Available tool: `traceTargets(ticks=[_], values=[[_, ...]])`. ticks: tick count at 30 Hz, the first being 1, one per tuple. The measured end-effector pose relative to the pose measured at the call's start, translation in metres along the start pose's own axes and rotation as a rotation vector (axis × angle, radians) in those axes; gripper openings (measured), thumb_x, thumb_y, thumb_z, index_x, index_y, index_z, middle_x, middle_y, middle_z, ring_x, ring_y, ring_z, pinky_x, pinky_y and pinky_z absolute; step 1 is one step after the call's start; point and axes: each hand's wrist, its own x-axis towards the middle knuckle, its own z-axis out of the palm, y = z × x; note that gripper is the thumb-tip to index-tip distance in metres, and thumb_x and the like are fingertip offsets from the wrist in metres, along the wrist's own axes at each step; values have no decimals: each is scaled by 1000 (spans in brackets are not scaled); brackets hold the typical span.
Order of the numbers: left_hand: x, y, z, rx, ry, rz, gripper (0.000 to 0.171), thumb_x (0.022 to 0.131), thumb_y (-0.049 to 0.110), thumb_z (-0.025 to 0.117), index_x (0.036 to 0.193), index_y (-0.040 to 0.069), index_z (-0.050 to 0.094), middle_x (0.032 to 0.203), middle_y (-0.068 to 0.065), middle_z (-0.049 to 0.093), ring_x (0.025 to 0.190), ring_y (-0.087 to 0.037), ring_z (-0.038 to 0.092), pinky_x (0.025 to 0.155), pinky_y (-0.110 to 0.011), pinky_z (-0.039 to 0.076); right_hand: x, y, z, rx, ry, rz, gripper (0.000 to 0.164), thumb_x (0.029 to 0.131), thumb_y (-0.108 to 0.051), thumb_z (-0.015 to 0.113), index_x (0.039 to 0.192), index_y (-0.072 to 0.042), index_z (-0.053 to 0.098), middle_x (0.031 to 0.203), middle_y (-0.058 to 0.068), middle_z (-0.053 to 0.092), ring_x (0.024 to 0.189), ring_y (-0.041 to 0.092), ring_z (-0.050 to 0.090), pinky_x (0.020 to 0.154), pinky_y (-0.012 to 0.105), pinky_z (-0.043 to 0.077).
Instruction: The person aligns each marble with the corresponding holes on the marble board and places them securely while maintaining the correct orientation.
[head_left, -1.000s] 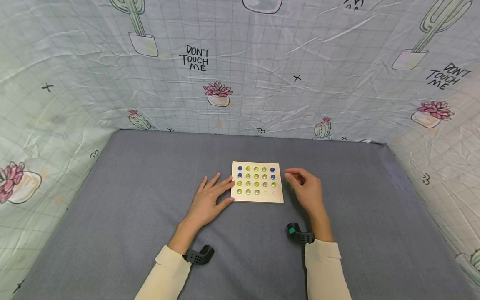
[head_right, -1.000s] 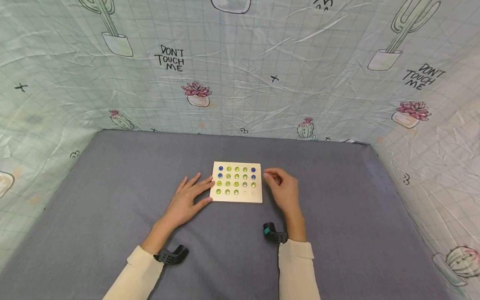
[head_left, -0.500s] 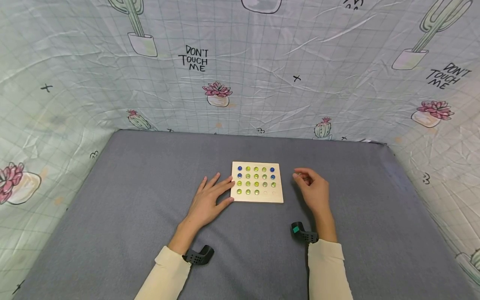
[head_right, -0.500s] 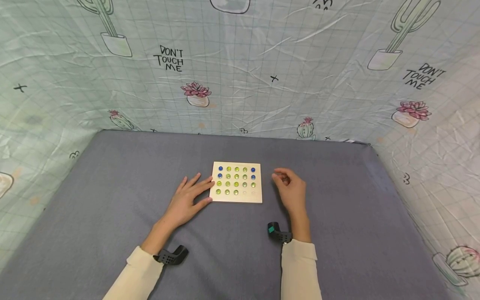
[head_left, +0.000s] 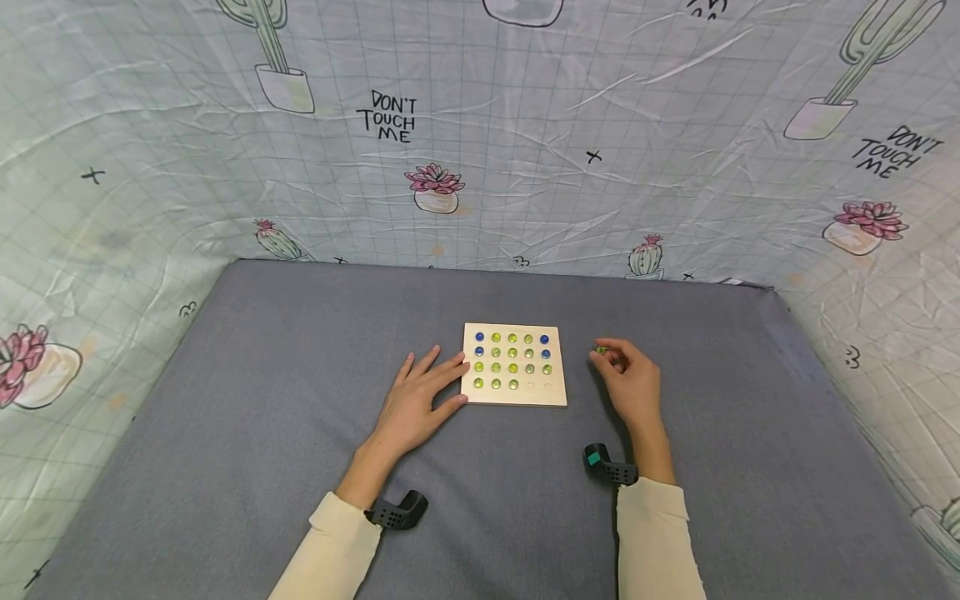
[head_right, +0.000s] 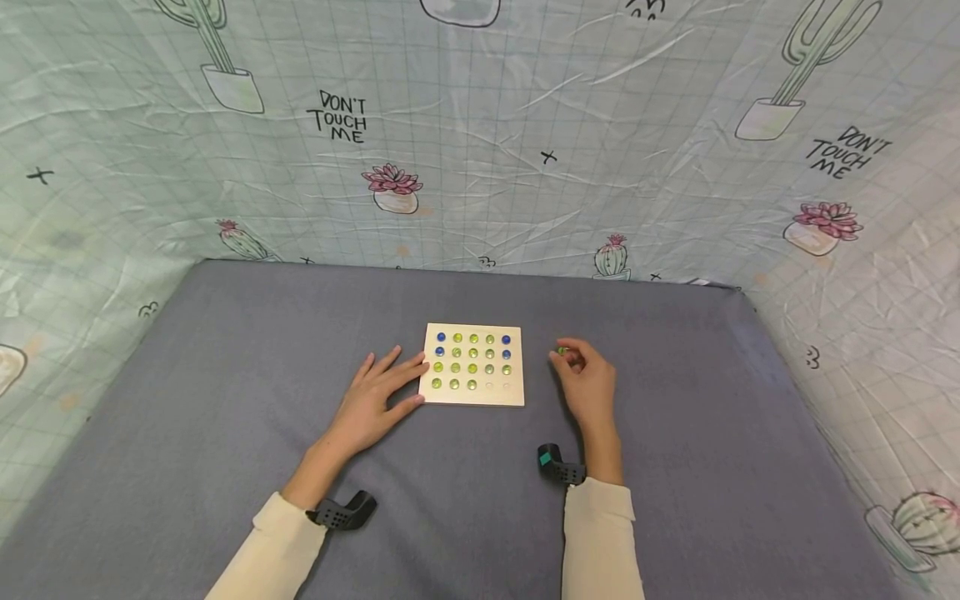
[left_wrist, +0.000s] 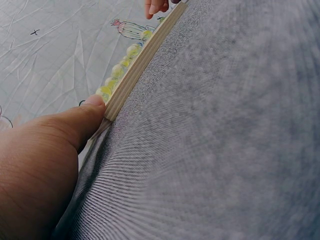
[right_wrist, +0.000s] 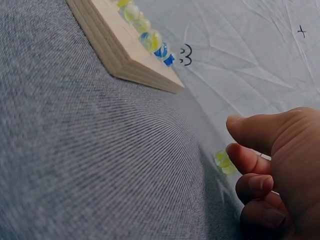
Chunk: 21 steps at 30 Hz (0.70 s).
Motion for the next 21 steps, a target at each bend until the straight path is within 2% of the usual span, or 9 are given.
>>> traceTargets(ticks=[11,21], values=[[1,0,0,-1,8,10,49,91,37,65,135,18,58,142,2,48,139,-29,31,116,-51,10,1,5,2,-26,24,43,29,88,-15,71,115,-5,67,81,8,65,64,16,49,56,21,36],[0,1,-1,-6,3,7,49,91,37,65,135,18,58,142,2,48,139,-28,31,116,-50,9,1,8,3,-56,27,68,28,88,-15,71,114,-6,69,85,9,63,67,18,51,58,26,39]])
